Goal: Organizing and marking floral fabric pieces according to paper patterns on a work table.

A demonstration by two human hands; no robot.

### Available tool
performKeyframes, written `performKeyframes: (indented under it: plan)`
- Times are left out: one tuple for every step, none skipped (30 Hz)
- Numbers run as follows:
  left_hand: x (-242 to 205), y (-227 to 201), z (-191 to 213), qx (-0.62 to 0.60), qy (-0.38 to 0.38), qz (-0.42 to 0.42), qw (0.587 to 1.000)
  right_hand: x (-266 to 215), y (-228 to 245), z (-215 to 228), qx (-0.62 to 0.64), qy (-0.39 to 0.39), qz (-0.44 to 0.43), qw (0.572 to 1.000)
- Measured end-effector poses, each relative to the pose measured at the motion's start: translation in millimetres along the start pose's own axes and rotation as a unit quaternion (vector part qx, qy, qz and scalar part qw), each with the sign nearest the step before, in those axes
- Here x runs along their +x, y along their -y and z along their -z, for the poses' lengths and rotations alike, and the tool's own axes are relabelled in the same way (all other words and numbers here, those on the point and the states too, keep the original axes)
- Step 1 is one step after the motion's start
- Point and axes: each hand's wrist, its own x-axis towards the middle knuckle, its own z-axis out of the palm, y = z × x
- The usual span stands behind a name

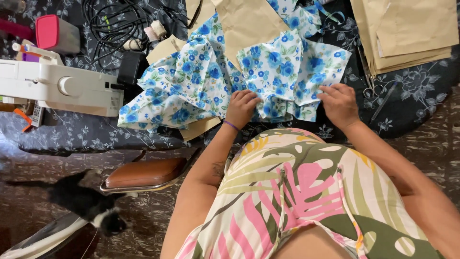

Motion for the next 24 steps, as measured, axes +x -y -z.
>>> performKeyframes:
  plan:
    - [8, -3, 9, 0.000, -0.001, 0.000, 1.000, 3, -2, 7, 0.000, 0.000, 0.001, 1.000]
    - [16, -7, 19, -0.021, -0.003, 0.033, 0.999, 7, -5, 14, 0.045, 0.001, -0.021, 0.999]
    - [24, -10, 28, -0.043, -0.005, 0.065, 0.997, 11, -7, 21, 0.090, 0.003, -0.042, 0.995]
    - [31, -10, 35, -0.043, -0.006, 0.065, 0.997, 19, -6, 31, 0.089, 0.002, -0.041, 0.995]
    - [37, -10, 41, -0.065, -0.016, 0.090, 0.994, 27, -5, 41, 0.138, -0.004, -0.069, 0.988]
    - [44, -9, 47, -0.086, -0.026, 0.114, 0.989, 36, -4, 51, 0.185, -0.011, -0.096, 0.978]
    - [53, -11, 58, -0.086, -0.028, 0.113, 0.989, 47, -1, 69, 0.184, -0.012, -0.095, 0.978]
    - [62, -12, 68, -0.131, -0.022, 0.133, 0.982, 57, 3, 86, 0.221, -0.015, -0.107, 0.969]
    - [72, -14, 78, -0.175, -0.017, 0.153, 0.972, 68, 7, 103, 0.258, -0.018, -0.120, 0.958]
    - [78, -13, 85, -0.176, -0.018, 0.152, 0.972, 67, 4, 105, 0.257, -0.019, -0.119, 0.959]
    - [84, -13, 91, -0.188, -0.031, 0.151, 0.970, 66, 1, 107, 0.287, -0.029, -0.167, 0.943]
    - [90, -12, 98, -0.200, -0.044, 0.149, 0.967, 65, -3, 109, 0.317, -0.039, -0.214, 0.923]
    - [93, -12, 100, -0.200, -0.045, 0.148, 0.968, 65, -4, 111, 0.316, -0.040, -0.213, 0.924]
    - [95, -11, 103, -0.220, -0.037, 0.180, 0.958, 65, -6, 114, 0.393, -0.042, -0.296, 0.870]
    - [97, -11, 105, -0.240, -0.029, 0.212, 0.947, 65, -8, 116, 0.465, -0.041, -0.373, 0.802]
    - [111, -14, 113, -0.240, -0.029, 0.212, 0.947, 73, -9, 121, 0.465, -0.041, -0.373, 0.802]
    - [126, -18, 121, -0.246, -0.034, 0.235, 0.940, 81, -11, 125, 0.465, -0.030, -0.401, 0.789]
    - [140, -21, 129, -0.252, -0.039, 0.258, 0.932, 89, -13, 129, 0.464, -0.019, -0.429, 0.775]
    - [144, -17, 124, -0.252, -0.039, 0.258, 0.932, 97, -12, 130, 0.464, -0.019, -0.429, 0.775]
    - [148, -12, 119, -0.260, -0.016, 0.285, 0.922, 106, -12, 130, 0.485, -0.003, -0.452, 0.748]
    - [152, -8, 113, -0.268, 0.006, 0.311, 0.912, 114, -12, 131, 0.505, 0.013, -0.475, 0.721]
    - [148, -1, 98, -0.268, 0.007, 0.311, 0.912, 115, -14, 122, 0.505, 0.013, -0.475, 0.720]
    - [146, 6, 83, -0.265, 0.025, 0.332, 0.905, 116, -16, 113, 0.506, 0.031, -0.509, 0.695]
    - [142, 13, 68, -0.262, 0.044, 0.353, 0.897, 117, -19, 104, 0.507, 0.049, -0.542, 0.669]
